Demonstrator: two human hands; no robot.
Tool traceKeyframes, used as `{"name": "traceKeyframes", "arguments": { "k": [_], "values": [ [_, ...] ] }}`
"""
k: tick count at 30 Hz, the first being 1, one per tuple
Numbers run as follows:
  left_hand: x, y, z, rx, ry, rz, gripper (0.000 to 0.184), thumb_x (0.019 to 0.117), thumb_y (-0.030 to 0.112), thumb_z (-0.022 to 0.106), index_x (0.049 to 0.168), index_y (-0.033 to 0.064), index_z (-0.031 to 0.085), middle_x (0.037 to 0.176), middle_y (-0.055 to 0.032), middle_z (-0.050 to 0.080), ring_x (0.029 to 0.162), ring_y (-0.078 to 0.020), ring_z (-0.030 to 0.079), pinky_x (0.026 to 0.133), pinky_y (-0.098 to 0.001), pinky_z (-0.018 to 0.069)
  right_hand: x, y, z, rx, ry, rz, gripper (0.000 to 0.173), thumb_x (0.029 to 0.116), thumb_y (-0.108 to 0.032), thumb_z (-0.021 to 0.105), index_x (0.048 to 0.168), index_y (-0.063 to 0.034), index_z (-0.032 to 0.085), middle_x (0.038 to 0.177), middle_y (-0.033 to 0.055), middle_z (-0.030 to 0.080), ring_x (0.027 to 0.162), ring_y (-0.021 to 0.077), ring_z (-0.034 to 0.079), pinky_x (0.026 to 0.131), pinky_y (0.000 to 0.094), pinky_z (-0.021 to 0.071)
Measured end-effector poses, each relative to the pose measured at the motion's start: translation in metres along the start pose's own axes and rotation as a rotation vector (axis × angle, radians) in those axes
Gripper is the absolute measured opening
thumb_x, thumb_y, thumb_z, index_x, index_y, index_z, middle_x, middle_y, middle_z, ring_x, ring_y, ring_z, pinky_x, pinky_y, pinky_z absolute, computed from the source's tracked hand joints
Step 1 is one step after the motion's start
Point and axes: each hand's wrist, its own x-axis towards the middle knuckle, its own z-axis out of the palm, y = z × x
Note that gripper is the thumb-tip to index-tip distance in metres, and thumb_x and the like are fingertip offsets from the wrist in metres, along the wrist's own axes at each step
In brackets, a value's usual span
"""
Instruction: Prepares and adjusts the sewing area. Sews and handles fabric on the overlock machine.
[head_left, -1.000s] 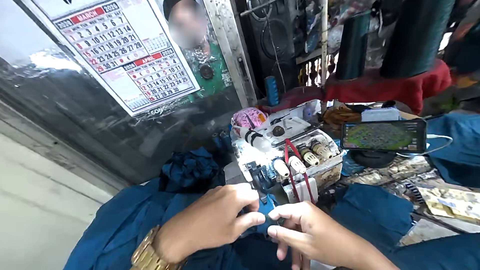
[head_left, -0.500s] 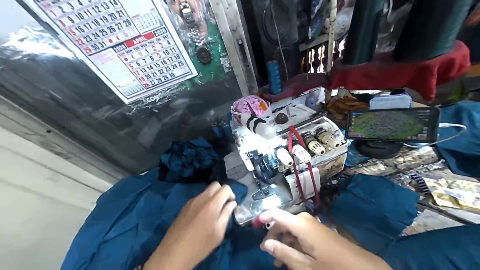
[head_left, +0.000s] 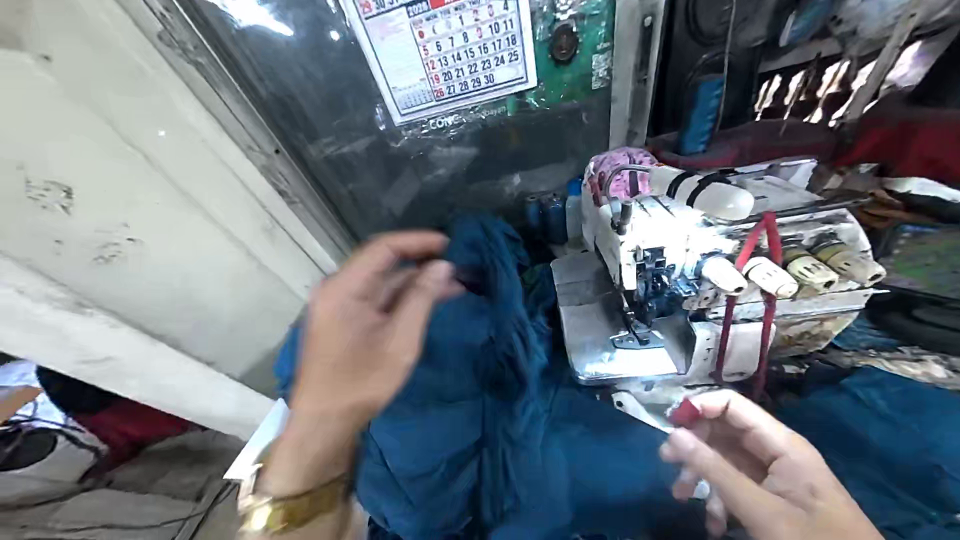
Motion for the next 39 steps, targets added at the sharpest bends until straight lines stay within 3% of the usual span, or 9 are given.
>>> {"name": "traceKeyframes", "arguments": {
  "k": [3, 9, 14, 17, 22, 28, 33, 36, 39],
  "values": [
    [-0.023, -0.002, -0.032, 0.051, 0.060, 0.032, 0.050, 0.1007, 0.021, 0.062, 0.146, 0.0080, 0.048, 0.152, -0.0089, 0.052, 0.127, -0.0287, 0.063, 0.102, -0.0453, 0.0598, -0.006, 0.008, 0.011, -0.045, -0.213, -0.049, 0.023, 0.1023, -0.016, 0.063, 0.123, -0.0073, 0.062, 0.101, 0.0070, 0.074, 0.075, 0.0213, 0.073, 0.057, 0.0380, 0.0637],
    [-0.168, -0.055, -0.035, 0.081, -0.173, -0.174, 0.017, 0.0994, 0.017, 0.068, 0.110, 0.0064, 0.075, 0.101, -0.0066, 0.074, 0.089, -0.0145, 0.072, 0.080, -0.0359, 0.0629, -0.021, 0.015, 0.065, -0.409, -0.256, -0.166, 0.037, 0.0949, -0.020, 0.074, 0.129, -0.0117, 0.063, 0.120, 0.0050, 0.069, 0.077, 0.0155, 0.071, 0.062, 0.0365, 0.0631],
    [-0.208, -0.040, -0.012, 0.241, -0.159, -0.166, 0.042, 0.0850, 0.038, 0.084, 0.114, 0.0104, 0.072, 0.115, -0.0141, 0.069, 0.114, -0.0257, 0.065, 0.099, -0.0450, 0.0537, 0.029, 0.021, 0.123, -0.638, -0.191, -0.586, 0.022, 0.0987, -0.021, 0.063, 0.118, -0.0245, 0.073, 0.106, -0.0002, 0.072, 0.073, 0.0120, 0.069, 0.056, 0.0337, 0.0575],
    [-0.194, -0.070, -0.005, 0.506, -0.148, -0.080, 0.051, 0.0868, 0.052, 0.077, 0.120, 0.0138, 0.072, 0.133, -0.0192, 0.061, 0.128, -0.0360, 0.056, 0.107, -0.0533, 0.0472, 0.060, -0.049, 0.113, -0.281, -0.096, -0.546, 0.016, 0.0956, -0.010, 0.066, 0.108, -0.0168, 0.074, 0.098, -0.0048, 0.071, 0.069, 0.0058, 0.067, 0.058, 0.0254, 0.0616],
    [-0.099, -0.032, -0.027, 0.190, 0.157, -0.108, 0.024, 0.1038, 0.030, 0.054, 0.093, 0.0141, 0.069, 0.072, 0.0054, 0.062, 0.061, -0.0038, 0.057, 0.053, -0.0244, 0.0501, 0.082, -0.105, 0.102, -0.056, 0.197, -0.636, 0.028, 0.0970, -0.007, 0.062, 0.125, -0.0069, 0.062, 0.109, 0.0059, 0.066, 0.076, 0.0153, 0.068, 0.056, 0.0291, 0.0596],
    [-0.003, 0.035, -0.006, -0.731, 0.175, -0.377, 0.037, 0.1073, 0.045, 0.047, 0.125, 0.0197, 0.068, 0.112, -0.0006, 0.074, 0.100, -0.0145, 0.072, 0.083, -0.0390, 0.0624, 0.035, -0.009, 0.158, 0.129, -0.238, -0.326, 0.065, 0.0989, -0.036, 0.068, 0.144, 0.0068, 0.048, 0.131, 0.0137, 0.066, 0.121, 0.0187, 0.065, 0.106, 0.0394, 0.0549],
    [0.073, 0.026, -0.042, -0.739, 0.561, -0.453, 0.038, 0.1062, 0.046, 0.049, 0.128, 0.0169, 0.061, 0.113, 0.0002, 0.071, 0.105, -0.0154, 0.070, 0.088, -0.0423, 0.0603, 0.042, -0.031, 0.123, -0.293, -0.248, -0.568, 0.034, 0.1023, -0.038, 0.063, 0.086, -0.0091, 0.069, 0.075, 0.0014, 0.067, 0.072, 0.0129, 0.066, 0.068, 0.0371, 0.0574],
    [0.093, -0.002, -0.078, -0.747, 0.666, -0.407, 0.040, 0.1084, 0.045, 0.043, 0.134, 0.0156, 0.055, 0.122, -0.0025, 0.068, 0.114, -0.0189, 0.066, 0.096, -0.0462, 0.0575, 0.044, -0.054, 0.077, -0.340, -0.258, -0.616, 0.038, 0.1051, -0.042, 0.056, 0.105, -0.0067, 0.071, 0.100, 0.0063, 0.070, 0.102, 0.0179, 0.065, 0.094, 0.0430, 0.0538],
    [0.078, -0.036, -0.097, -0.683, 0.743, -0.413, 0.040, 0.1084, 0.046, 0.041, 0.135, 0.0182, 0.054, 0.122, -0.0004, 0.067, 0.114, -0.0173, 0.065, 0.097, -0.0452, 0.0559, 0.032, -0.057, 0.059, -0.639, -0.293, -0.528, 0.043, 0.0961, -0.055, 0.064, 0.111, -0.0144, 0.065, 0.086, 0.0025, 0.068, 0.082, 0.0181, 0.068, 0.072, 0.0455, 0.0573]
  ]
}}
